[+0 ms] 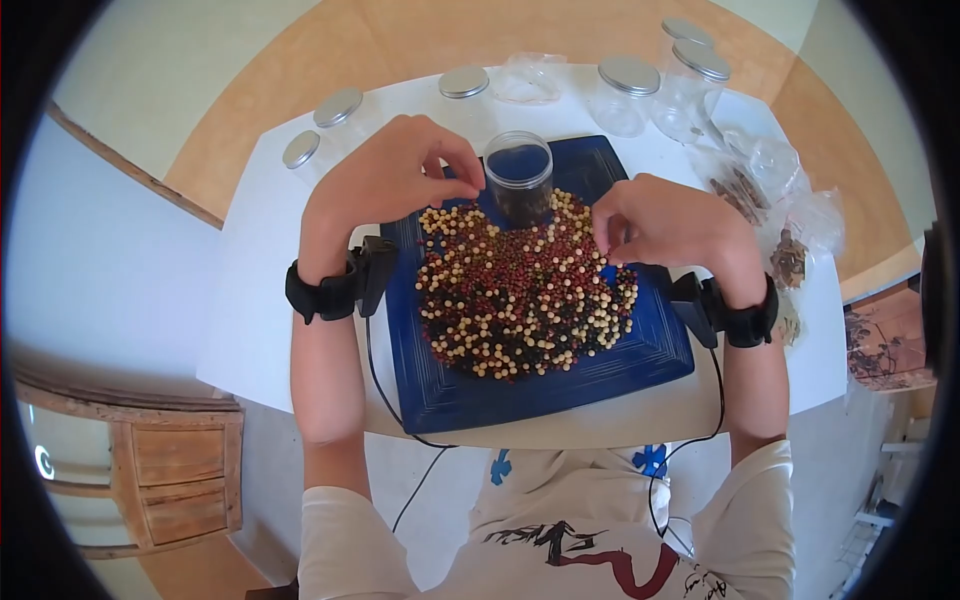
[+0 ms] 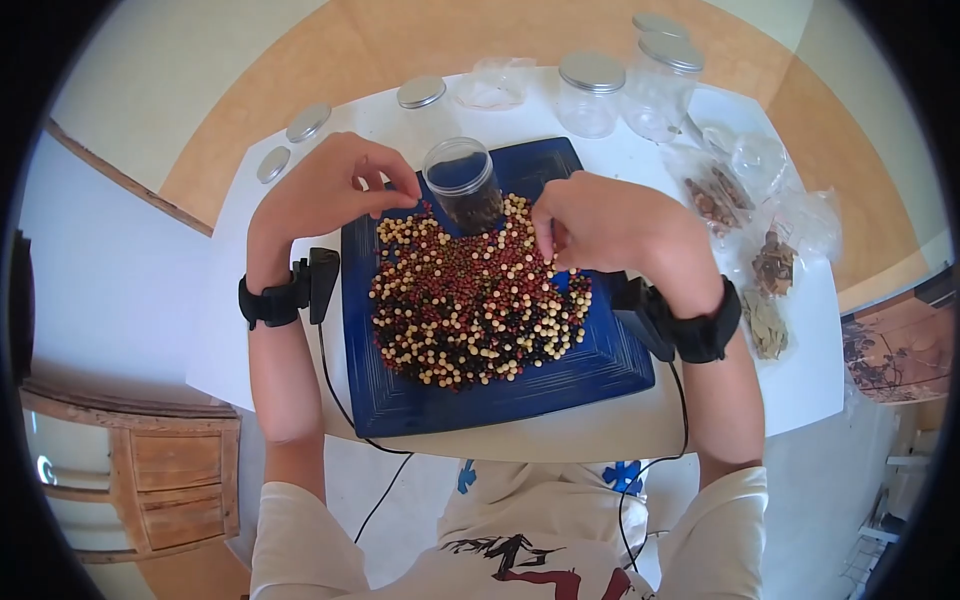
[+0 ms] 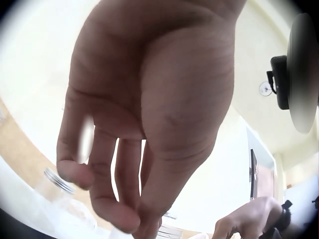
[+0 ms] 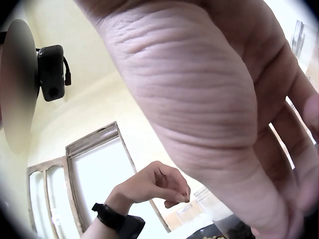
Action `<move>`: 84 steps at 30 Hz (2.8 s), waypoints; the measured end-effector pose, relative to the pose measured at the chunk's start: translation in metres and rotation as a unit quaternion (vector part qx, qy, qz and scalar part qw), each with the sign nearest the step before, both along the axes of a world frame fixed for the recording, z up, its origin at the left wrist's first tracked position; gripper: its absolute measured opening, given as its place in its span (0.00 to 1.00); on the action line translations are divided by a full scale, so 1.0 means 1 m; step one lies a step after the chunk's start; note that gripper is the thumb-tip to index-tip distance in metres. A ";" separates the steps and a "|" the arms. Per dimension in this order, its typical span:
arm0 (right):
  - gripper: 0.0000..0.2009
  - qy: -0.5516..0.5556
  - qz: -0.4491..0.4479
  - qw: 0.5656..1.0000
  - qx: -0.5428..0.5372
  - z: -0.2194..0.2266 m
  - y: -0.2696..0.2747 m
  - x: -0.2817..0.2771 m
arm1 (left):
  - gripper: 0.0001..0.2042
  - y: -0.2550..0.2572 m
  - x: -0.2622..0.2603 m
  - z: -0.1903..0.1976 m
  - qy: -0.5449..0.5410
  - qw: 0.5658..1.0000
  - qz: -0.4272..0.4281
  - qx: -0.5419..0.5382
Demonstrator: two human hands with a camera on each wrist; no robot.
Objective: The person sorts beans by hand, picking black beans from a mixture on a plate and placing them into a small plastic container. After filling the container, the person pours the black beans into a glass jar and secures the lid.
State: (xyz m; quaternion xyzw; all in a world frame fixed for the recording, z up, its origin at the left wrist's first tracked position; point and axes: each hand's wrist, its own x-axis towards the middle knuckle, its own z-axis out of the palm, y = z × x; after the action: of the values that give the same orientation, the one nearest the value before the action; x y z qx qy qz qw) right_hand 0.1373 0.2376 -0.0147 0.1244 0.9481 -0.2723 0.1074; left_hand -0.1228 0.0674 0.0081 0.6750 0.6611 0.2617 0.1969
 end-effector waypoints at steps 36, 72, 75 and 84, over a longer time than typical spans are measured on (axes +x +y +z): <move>0.07 0.136 0.100 0.985 0.024 -0.041 -0.037 -0.031 | 0.10 -0.011 0.021 -0.029 0.227 0.907 0.214 -0.282; 0.06 0.434 -0.123 0.885 0.114 -0.024 -0.032 -0.043 | 0.13 -0.010 0.014 -0.042 0.287 0.903 0.184 -0.260; 0.06 0.443 -0.118 0.880 0.122 -0.024 -0.032 -0.043 | 0.13 -0.010 0.015 -0.041 0.281 0.903 0.185 -0.266; 0.05 0.343 0.040 0.939 -0.011 -0.016 -0.043 -0.034 | 0.12 -0.017 0.005 -0.034 0.266 0.928 0.170 -0.198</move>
State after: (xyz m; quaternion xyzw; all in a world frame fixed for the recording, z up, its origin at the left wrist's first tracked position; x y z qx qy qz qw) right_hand 0.1031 0.1951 -0.0305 -0.0154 0.9285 -0.3046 -0.2117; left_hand -0.1180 0.0502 -0.0258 0.5446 0.8325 -0.0342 0.0961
